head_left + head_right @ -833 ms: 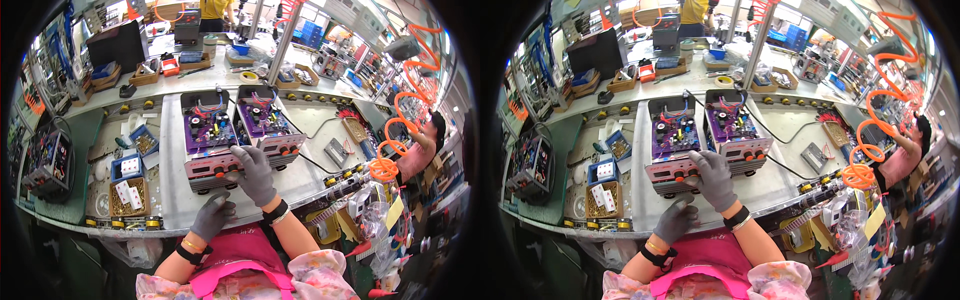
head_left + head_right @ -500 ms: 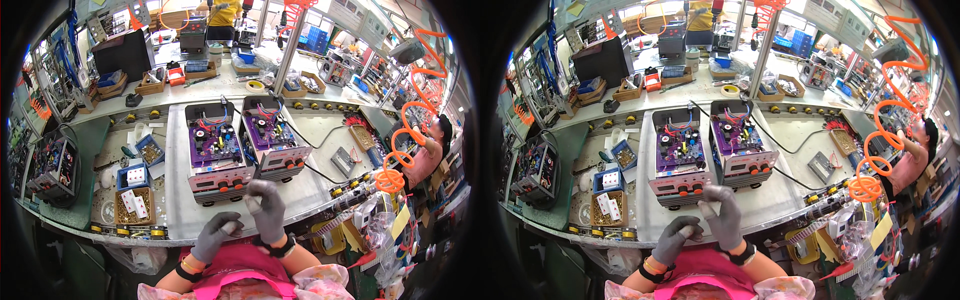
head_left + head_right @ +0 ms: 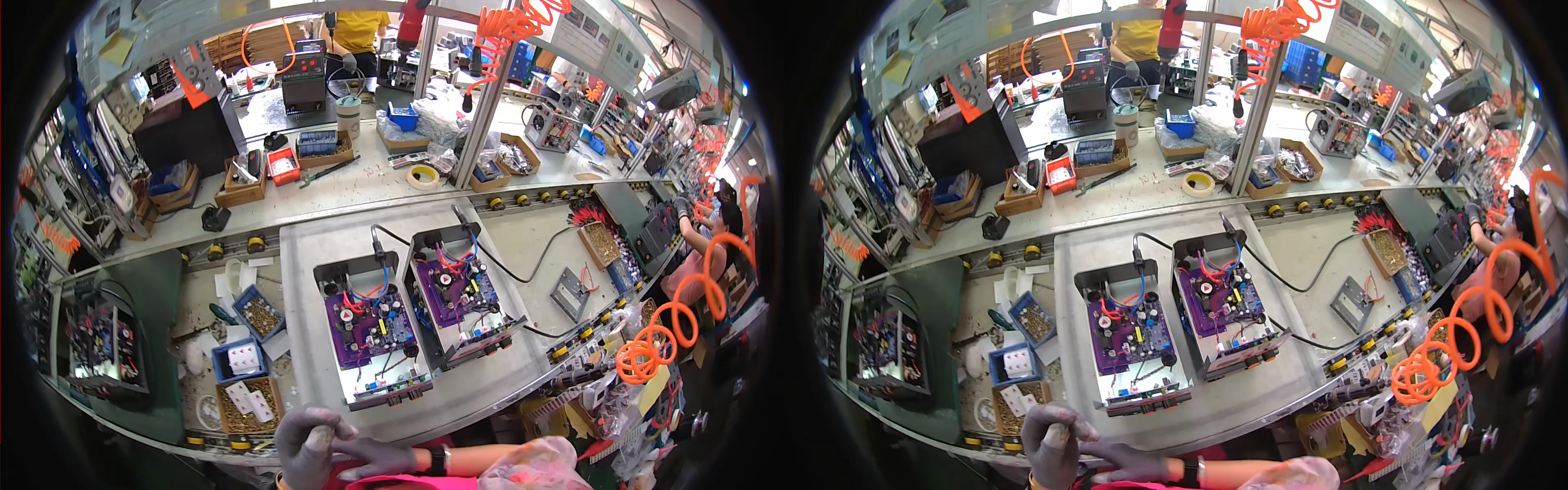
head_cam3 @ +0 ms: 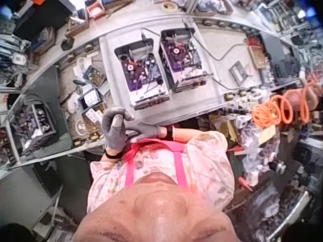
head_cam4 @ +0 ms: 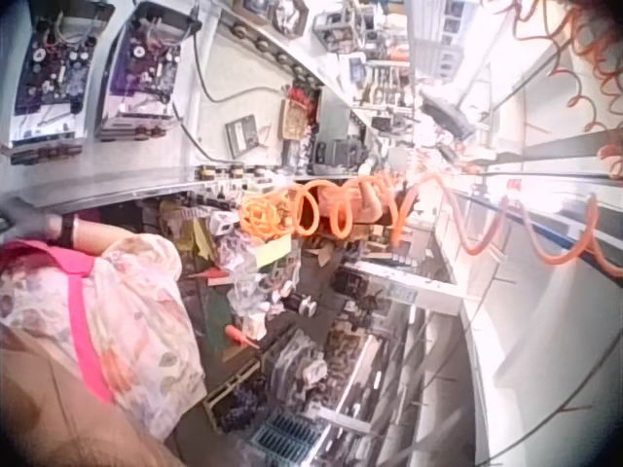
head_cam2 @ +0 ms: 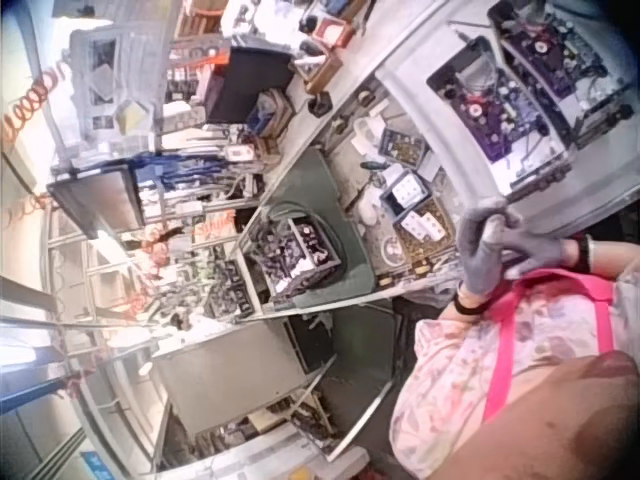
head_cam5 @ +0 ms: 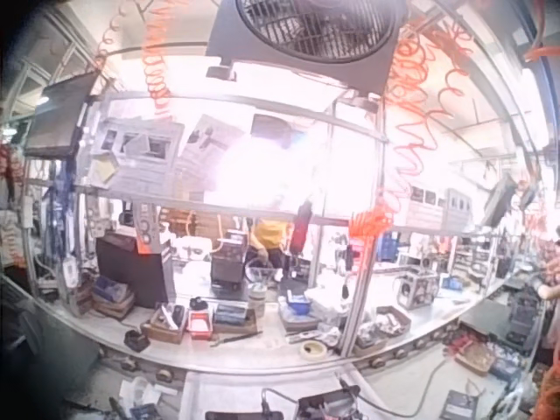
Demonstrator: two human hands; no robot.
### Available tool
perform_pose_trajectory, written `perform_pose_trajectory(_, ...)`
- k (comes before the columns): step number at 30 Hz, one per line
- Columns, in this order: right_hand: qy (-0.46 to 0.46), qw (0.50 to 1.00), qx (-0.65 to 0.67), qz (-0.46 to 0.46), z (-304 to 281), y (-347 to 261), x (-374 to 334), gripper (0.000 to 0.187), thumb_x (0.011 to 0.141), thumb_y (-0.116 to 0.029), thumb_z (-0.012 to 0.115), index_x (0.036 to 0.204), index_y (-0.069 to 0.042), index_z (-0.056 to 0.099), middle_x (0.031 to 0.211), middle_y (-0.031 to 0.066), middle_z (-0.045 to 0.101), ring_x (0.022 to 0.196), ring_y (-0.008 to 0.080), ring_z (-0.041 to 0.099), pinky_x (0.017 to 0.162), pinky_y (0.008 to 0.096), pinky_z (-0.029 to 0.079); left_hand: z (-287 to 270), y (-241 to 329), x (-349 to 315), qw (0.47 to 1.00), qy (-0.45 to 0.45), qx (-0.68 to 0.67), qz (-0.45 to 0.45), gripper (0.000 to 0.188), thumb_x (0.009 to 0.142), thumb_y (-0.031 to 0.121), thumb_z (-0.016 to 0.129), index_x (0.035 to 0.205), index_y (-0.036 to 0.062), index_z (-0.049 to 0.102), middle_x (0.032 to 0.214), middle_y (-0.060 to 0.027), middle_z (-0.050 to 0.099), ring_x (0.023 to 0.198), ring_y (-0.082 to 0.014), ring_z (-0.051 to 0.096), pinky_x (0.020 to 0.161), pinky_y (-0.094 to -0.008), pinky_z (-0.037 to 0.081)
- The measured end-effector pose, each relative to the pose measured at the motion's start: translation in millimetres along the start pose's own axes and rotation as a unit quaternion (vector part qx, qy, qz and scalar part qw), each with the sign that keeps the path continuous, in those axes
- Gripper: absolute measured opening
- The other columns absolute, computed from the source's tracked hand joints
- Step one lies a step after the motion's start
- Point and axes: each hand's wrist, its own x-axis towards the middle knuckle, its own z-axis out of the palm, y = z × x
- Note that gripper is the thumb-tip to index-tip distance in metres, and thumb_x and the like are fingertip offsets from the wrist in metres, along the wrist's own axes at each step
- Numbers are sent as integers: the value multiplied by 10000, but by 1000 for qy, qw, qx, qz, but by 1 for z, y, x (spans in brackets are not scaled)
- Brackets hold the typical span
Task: Assembling and testing electronic controller modules on a production line.
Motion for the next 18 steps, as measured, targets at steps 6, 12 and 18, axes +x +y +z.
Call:
perform_pose_trajectory(6,-143,965,203,81,41,-20,66,422,856,-126,668,1243,-30,530,1101,36,615,1034,118,546,915,296,447,17,70,54,998,-37,-38,20,176,946,107,508,1053,-22,562,792,-130,600,713,-213,614,695,-348,530)
perform_pose_trajectory(12,19,986,158,58,76,-65,118,376,835,-105,669,1196,-36,587,1032,4,612,916,91,531,812,250,451,-53,108,86,978,-26,-206,3,233,964,193,529,1107,17,583,825,-62,608,718,-152,610,677,-345,532)
perform_pose_trajectory(18,134,966,219,20,181,-81,165,366,875,-79,661,1208,-10,525,1132,63,605,1026,140,574,908,304,479,-130,156,53,966,-72,-248,-6,210,968,176,527,1108,34,594,840,-66,647,708,-164,616,660,-348,533)
